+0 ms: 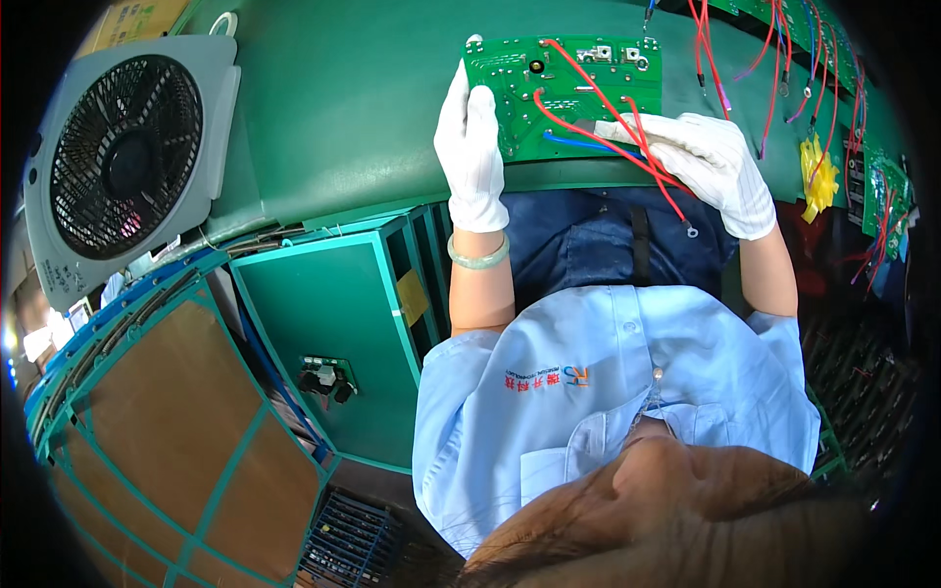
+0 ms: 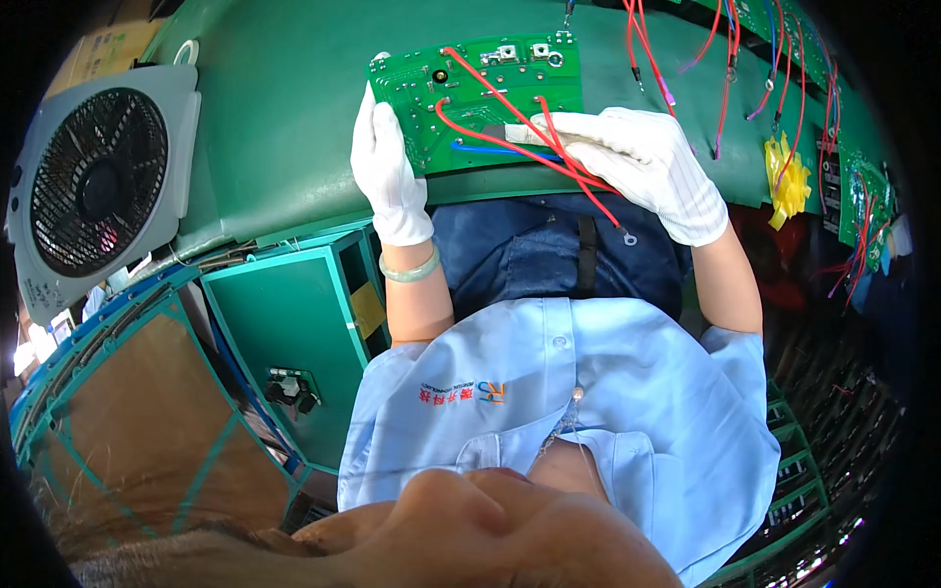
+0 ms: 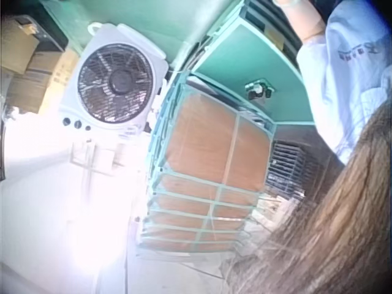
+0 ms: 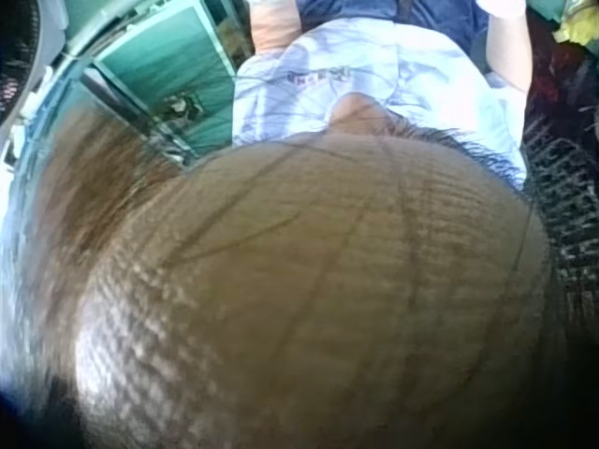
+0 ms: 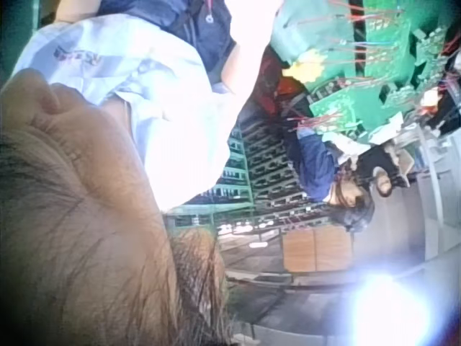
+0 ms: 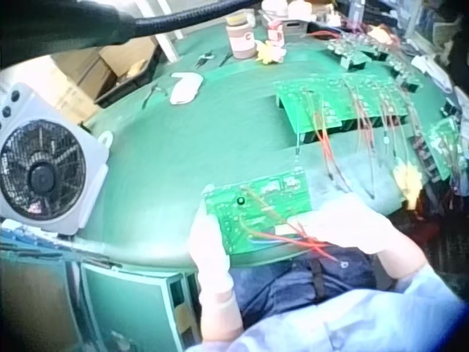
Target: The person holds a green circuit board with attached wires and wipes its surface with a white cloth. They flip the board to clean both sides, focusing on the components and the board's surface. The person then places the board down and picks up another one to repeat the process.
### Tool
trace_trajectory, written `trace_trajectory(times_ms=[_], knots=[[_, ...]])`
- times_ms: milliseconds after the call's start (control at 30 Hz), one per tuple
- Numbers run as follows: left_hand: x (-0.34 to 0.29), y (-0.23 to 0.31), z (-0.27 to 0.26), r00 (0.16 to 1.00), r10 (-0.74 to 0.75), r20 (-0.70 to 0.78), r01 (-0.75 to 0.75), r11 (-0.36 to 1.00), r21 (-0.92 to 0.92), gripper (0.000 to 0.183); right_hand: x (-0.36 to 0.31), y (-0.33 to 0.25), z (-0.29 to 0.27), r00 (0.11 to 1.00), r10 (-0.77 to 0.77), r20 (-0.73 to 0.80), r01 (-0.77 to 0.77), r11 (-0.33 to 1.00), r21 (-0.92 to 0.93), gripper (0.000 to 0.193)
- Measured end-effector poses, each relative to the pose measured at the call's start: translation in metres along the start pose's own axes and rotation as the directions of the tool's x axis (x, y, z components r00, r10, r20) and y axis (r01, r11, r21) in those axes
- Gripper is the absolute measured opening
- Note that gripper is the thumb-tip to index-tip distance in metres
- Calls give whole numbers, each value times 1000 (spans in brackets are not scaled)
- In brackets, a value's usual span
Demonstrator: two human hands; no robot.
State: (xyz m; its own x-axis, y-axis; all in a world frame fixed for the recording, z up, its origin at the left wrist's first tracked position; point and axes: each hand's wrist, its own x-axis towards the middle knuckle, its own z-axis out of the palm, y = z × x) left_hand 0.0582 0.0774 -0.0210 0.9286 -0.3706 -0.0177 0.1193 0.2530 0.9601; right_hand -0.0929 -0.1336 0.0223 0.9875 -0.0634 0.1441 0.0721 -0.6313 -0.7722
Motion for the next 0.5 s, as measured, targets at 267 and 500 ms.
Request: trace_trajectory(times_ms=[267,500], knots=[[0,4,2,999,47,-2,-47,999,-9,41,-4,17,4,996,-54,67,54,999,-4,33],[0,4,1,1000,25,17,-26,1000,8,41,-1,6,3,994,69,88,-67,997,-22,33]])
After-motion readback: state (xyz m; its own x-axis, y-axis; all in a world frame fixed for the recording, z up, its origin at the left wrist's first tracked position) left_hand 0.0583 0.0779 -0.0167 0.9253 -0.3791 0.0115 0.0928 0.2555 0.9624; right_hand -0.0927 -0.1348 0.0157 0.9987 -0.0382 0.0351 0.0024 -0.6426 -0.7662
